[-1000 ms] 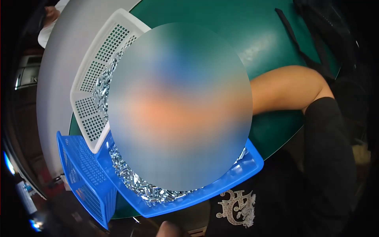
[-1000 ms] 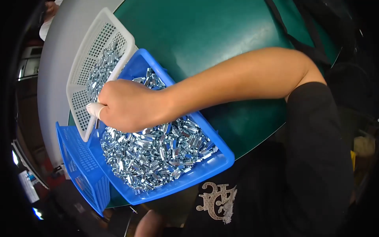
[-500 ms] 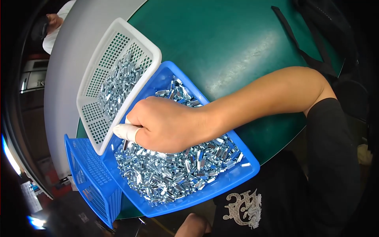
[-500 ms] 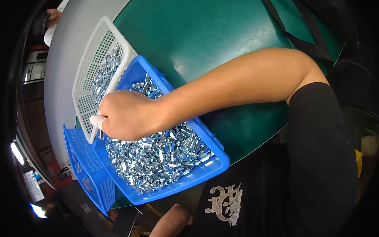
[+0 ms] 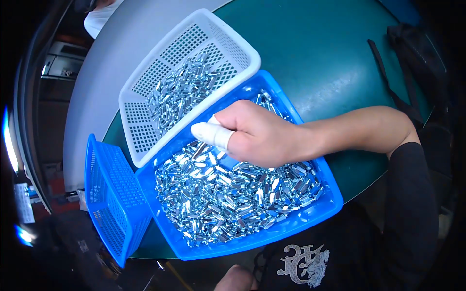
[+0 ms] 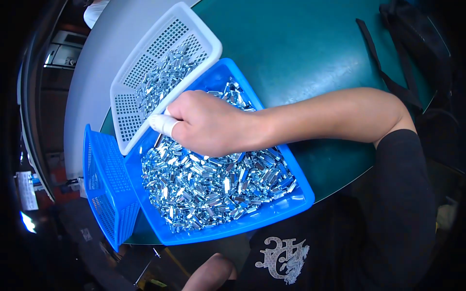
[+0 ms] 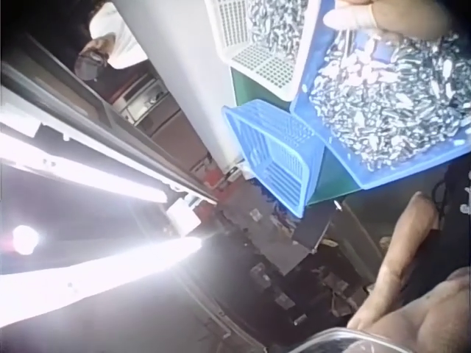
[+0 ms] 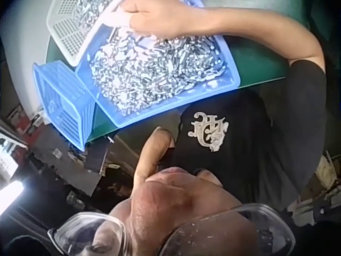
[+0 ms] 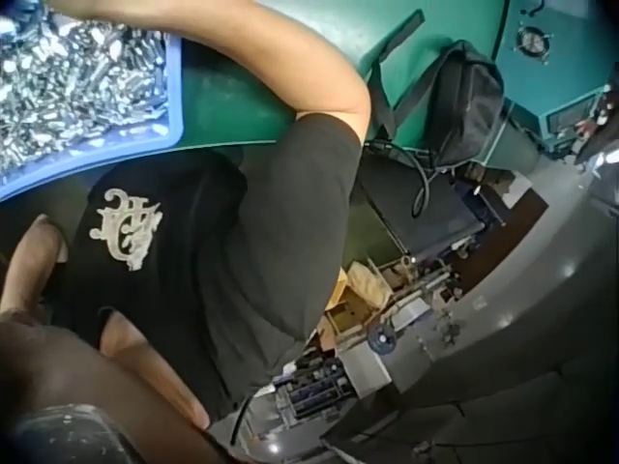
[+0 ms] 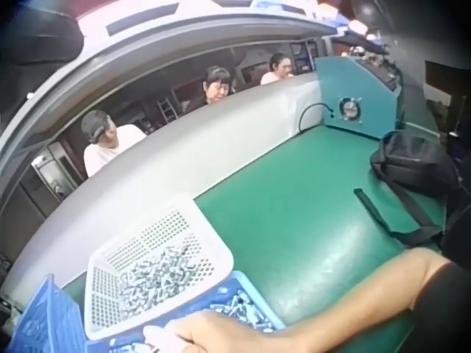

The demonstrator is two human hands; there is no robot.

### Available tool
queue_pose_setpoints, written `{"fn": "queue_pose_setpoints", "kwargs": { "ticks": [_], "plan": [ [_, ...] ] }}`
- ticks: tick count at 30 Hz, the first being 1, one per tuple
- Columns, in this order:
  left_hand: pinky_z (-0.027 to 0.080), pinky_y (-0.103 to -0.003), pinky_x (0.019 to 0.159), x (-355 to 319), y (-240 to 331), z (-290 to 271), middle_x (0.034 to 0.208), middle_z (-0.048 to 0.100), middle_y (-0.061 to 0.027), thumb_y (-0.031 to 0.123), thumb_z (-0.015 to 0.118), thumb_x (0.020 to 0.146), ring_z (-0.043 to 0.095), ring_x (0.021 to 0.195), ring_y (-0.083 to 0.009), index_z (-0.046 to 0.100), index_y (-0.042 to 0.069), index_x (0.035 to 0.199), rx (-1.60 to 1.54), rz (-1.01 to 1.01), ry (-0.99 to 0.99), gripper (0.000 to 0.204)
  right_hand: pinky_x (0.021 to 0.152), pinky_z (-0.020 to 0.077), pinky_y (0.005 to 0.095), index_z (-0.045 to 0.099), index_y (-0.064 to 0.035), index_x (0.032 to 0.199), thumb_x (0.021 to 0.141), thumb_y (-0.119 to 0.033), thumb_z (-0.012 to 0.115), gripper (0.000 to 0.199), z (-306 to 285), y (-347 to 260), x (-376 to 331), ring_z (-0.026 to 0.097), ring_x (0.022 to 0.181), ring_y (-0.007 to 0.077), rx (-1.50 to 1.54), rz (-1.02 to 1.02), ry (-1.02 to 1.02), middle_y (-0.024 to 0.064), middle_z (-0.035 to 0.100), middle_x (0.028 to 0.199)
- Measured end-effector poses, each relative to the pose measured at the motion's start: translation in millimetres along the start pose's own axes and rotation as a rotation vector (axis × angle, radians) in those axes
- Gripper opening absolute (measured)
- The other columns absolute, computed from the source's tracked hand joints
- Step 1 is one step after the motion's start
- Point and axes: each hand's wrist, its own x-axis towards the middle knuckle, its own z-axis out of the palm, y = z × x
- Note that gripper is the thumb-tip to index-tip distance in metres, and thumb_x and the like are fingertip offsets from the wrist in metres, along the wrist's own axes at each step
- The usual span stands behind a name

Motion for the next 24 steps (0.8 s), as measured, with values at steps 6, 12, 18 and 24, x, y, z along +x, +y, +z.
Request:
{"fn": "queue_pose_setpoints", "kwargs": {
  "ticks": [6, 12, 18, 24],
  "plan": [
    [0.037, -0.025, 0.054, -12, 0, 0, 0.071, 0.052, 0.0091, 0.018, 0.045, 0.086, 0.051, 0.063, -0.006, 0.054, 0.022, 0.074, -0.122, 0.06, -0.042, 0.015, 0.043, 0.0312, 0.0245, 0.049, -0.0051, 0.06, 0.098, -0.028, 0.044, 0.045, 0, 15, 7, 0.036, 0.046, 0.0045, -0.039, 0.035, -0.055, -0.0029, 0.043, 0.051],
    [0.044, -0.028, 0.061, -3, 27, -18, 0.078, 0.065, -0.0064, 0.016, 0.056, 0.088, 0.059, 0.065, -0.0165, 0.062, 0.006, 0.097, 0.017, -0.08, 0.672, 0.015, 0.043, 0.031, 0.0236, 0.044, -0.0078, 0.057, 0.099, -0.033, 0.038, 0.049, 10, -4, 1, 0.037, 0.045, 0.0057, -0.013, 0.064, -0.088, -0.0014, 0.045, 0.051],
    [0.038, -0.022, 0.069, -41, 79, -32, 0.112, 0.059, -0.0043, 0.034, 0.065, 0.083, 0.05, 0.095, -0.0128, 0.054, 0.016, 0.115, 1.149, -0.349, 0.751, 0.039, 0.039, 0.0258, 0.0209, 0.042, -0.0098, 0.062, 0.098, -0.04, 0.035, 0.048, 12, -6, 7, 0.033, 0.04, 0.0044, -0.142, 0.157, 0.023, 0.0004, 0.043, 0.047],
    [0.039, -0.023, 0.068, -46, 90, -1, 0.11, 0.059, -0.0051, 0.032, 0.065, 0.083, 0.051, 0.093, -0.0138, 0.054, 0.014, 0.114, 1.329, -0.372, 0.807, 0.038, 0.037, 0.0225, 0.0207, 0.045, -0.0079, 0.065, 0.098, -0.04, 0.037, 0.047, 9, -5, 1, 0.031, 0.038, 0.0043, -0.137, 0.151, 0.036, 0.0007, 0.042, 0.046]
  ]
}}
